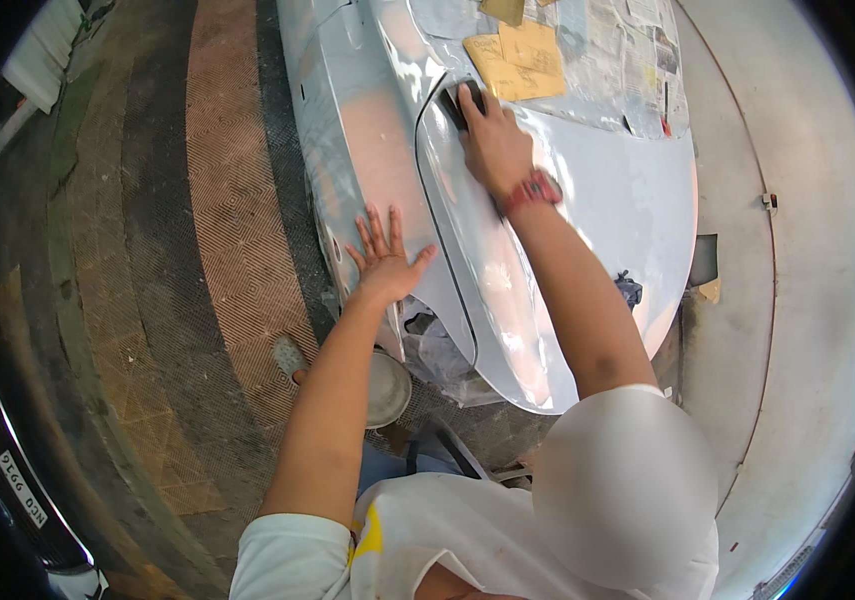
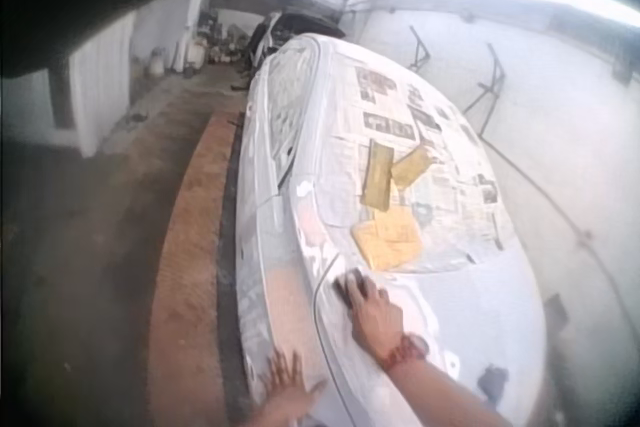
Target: The person sands a white car hood using a sanding block and sandpaper, repeatedly dipping the block into a bucket of water. The person wipes the hood with a cloth and continues sanding different sections of the hood surface.
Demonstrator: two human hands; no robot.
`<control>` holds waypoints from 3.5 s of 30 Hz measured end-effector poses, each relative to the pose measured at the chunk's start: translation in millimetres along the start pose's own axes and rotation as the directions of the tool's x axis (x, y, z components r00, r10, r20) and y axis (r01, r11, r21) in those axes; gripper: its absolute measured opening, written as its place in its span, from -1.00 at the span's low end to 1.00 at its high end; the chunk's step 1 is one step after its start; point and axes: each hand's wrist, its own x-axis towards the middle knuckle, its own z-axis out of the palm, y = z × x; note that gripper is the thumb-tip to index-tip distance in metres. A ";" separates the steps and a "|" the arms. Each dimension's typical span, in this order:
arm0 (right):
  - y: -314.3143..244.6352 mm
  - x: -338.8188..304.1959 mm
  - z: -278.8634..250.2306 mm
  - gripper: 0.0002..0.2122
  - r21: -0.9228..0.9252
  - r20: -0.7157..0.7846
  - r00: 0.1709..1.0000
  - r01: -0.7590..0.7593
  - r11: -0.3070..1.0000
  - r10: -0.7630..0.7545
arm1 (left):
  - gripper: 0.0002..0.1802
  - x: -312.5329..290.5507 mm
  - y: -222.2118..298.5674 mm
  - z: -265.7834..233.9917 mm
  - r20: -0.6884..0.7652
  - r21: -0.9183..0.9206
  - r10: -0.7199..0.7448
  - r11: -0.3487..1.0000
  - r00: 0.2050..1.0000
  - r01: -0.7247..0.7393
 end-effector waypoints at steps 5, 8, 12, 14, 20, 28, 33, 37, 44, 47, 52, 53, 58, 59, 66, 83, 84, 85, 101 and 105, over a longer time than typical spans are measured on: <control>-29.6 -40.6 3.8 -0.31 -0.021 0.090 0.993 0.072 0.997 -0.070 | 0.33 2.2 -16.6 -7.0 -0.027 0.007 -0.034 0.999 0.999 0.034; -36.8 -63.2 1.5 -0.33 0.014 0.101 0.989 0.109 0.994 -0.110 | 0.33 -0.7 -20.3 -13.5 -0.028 -0.003 -0.039 0.999 0.999 0.039; -2.6 5.4 3.7 -0.39 0.001 -0.040 0.999 0.013 1.000 -0.013 | 0.33 -3.7 1.8 -5.3 0.022 -0.010 0.001 1.000 1.000 -0.001; -1.9 4.8 15.1 -0.41 -0.019 -0.091 0.996 0.014 1.000 -0.015 | 0.32 -0.7 0.6 -4.3 0.017 0.015 -0.018 1.000 1.000 0.018; -18.1 -219.7 1.3 -0.18 0.043 0.161 0.985 0.058 0.997 -0.064 | 0.33 -1.1 -11.4 -16.7 -0.010 -0.017 -0.037 0.999 0.999 0.037; -13.6 -96.8 -6.8 -0.32 0.076 0.052 0.997 -0.052 0.996 0.048 | 0.32 -1.1 -10.3 -10.5 0.018 0.012 -0.009 1.000 1.000 0.009; -23.3 -153.9 -1.6 -0.31 0.022 0.089 0.994 -0.073 0.997 0.071 | 0.33 4.8 -12.0 -10.7 -0.002 0.026 -0.022 0.999 1.000 0.022; -13.2 -273.4 -9.0 -0.18 0.028 0.149 0.987 -0.058 0.998 0.054 | 0.33 -3.2 -3.8 2.2 -0.008 0.014 0.019 1.000 1.000 -0.019; -12.6 -103.9 3.7 -0.35 0.192 -0.014 0.997 -0.073 0.979 0.077 | 0.14 -36.6 -30.0 -34.2 -0.169 0.207 -0.006 0.977 0.986 0.042; 14.7 -133.7 17.3 -0.39 0.245 -0.054 0.994 -0.075 0.967 0.091 | 0.04 -98.7 -45.9 -6.3 -0.251 0.063 -0.088 0.992 0.964 0.107; 31.3 -248.3 14.3 -0.45 0.306 -0.029 0.998 0.066 0.950 -0.060 | 0.08 -304.0 -136.9 86.1 -0.107 0.040 -0.689 0.718 0.717 0.695; 37.0 -267.0 14.7 -0.44 0.316 0.002 0.996 0.079 0.946 -0.084 | 0.08 -353.1 -153.6 113.7 -0.062 0.059 -0.777 0.624 0.626 0.779; 51.4 -324.0 -9.0 -0.23 0.308 0.066 0.996 0.039 0.950 -0.062 | 0.21 -570.7 -242.9 249.0 0.379 -0.049 -0.888 0.262 0.261 0.964; 52.9 -330.7 -8.6 -0.22 0.326 0.073 0.996 0.021 0.945 -0.048 | 0.23 -601.1 -251.9 273.0 0.382 -0.146 -0.891 0.202 0.243 0.968; 53.0 -366.9 -6.7 -0.14 0.326 0.105 0.990 -0.120 0.938 0.090 | 0.04 -651.5 -227.9 335.8 0.364 -0.499 -0.868 0.125 0.338 0.858; 150.6 -418.8 5.9 -0.11 0.341 -0.062 0.968 -0.207 0.917 0.242 | -0.22 -480.9 -49.8 238.4 -0.171 -0.436 -0.707 0.679 0.686 0.591; 176.0 -418.3 9.2 -0.12 0.327 -0.108 0.955 -0.229 0.917 0.277 | -0.23 -465.7 -33.1 240.3 -0.231 -0.408 -0.647 0.742 0.726 0.532; 204.1 -419.3 12.0 -0.12 0.312 -0.154 0.938 -0.253 0.916 0.311 | -0.23 -447.0 -15.7 241.7 -0.287 -0.373 -0.581 0.800 0.761 0.470; 378.3 -325.7 59.0 -0.66 0.575 -0.058 0.950 -0.219 0.788 0.306 | -0.06 -139.0 279.0 199.8 -0.679 -0.119 -0.391 0.893 0.621 0.433; 278.7 -256.8 7.8 -0.67 0.977 0.193 0.834 -0.213 -0.022 0.517 | -0.15 -136.7 259.8 233.9 -0.798 0.044 -0.189 0.928 0.573 0.369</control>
